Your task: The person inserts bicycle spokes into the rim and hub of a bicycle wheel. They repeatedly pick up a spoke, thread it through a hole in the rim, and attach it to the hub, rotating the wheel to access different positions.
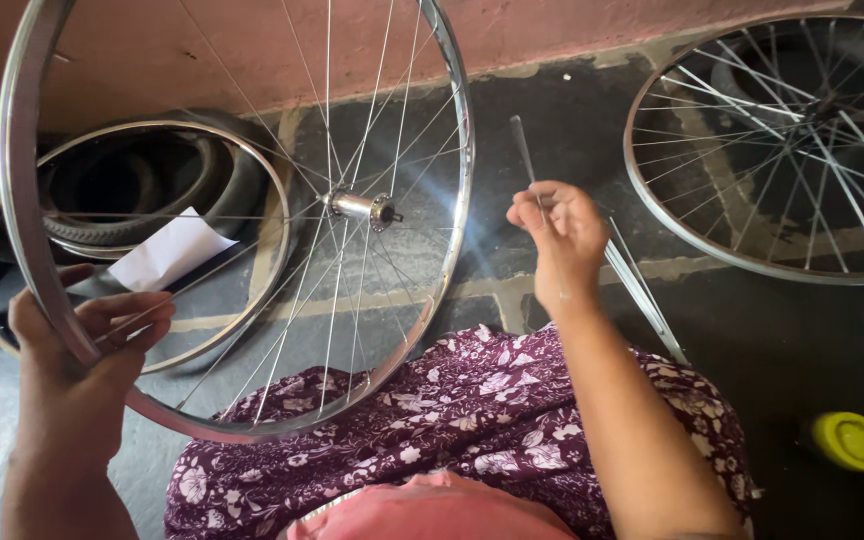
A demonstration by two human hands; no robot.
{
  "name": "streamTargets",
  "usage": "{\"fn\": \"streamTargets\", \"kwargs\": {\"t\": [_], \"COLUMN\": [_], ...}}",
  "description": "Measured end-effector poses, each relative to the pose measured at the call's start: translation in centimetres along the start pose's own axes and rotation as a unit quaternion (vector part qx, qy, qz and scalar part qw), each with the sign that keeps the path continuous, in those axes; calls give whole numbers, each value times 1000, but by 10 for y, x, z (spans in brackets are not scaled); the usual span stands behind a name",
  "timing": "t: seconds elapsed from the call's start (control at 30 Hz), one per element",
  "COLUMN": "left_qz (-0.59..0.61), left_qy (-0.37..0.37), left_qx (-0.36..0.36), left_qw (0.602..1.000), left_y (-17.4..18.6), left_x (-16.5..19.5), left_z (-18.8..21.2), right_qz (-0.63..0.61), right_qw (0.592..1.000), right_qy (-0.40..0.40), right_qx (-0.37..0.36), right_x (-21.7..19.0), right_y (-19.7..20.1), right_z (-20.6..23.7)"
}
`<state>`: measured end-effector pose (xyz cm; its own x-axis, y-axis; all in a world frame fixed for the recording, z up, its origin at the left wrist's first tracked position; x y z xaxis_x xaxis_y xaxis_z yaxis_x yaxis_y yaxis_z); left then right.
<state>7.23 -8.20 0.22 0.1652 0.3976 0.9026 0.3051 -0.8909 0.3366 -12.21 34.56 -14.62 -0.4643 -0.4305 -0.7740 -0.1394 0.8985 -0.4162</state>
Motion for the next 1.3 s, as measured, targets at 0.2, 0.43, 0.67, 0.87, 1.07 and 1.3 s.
{"fn": "streamTargets", "kwargs": {"t": [0.2,0.43,0.67,0.87,1.07,1.3], "left_qz": [-23,0,12,-4,1,-1], "left_qy": [3,-1,-1,-7,4,-1], "left_qx": [5,-5,-5,-8,-2,-4], "left_qw": [1000,1000,1000,1000,1000,1000], "left_y": [-4,-5,-7,-9,-6,-2], "left_x": [-1,3,8,12,7,-3], "left_z": [-1,1,4,5,8,6], "right_qz": [-108,-148,-164,-157,-165,-166], "right_qw": [988,977,974,972,971,974], "right_qy": [-68,-127,-119,-138,-140,-130], "right_qx": [88,85,100,105,102,86], "right_x": [35,69,72,76,74,73], "right_y": [-4,-11,-3,-5,-7,-13], "right_z": [18,28,27,29,29,31]}}
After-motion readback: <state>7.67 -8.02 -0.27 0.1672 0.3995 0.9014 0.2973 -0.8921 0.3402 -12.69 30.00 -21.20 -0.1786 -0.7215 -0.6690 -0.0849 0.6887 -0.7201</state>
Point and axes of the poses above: each hand's wrist, its own z-axis away from the middle knuckle, its own y-axis out of the back of the hand, x = y × z, the point moved 9 cm from there along -z, towards the middle knuckle, and after that the axes turned 6 degrees about -x, right-handed, at the moved point
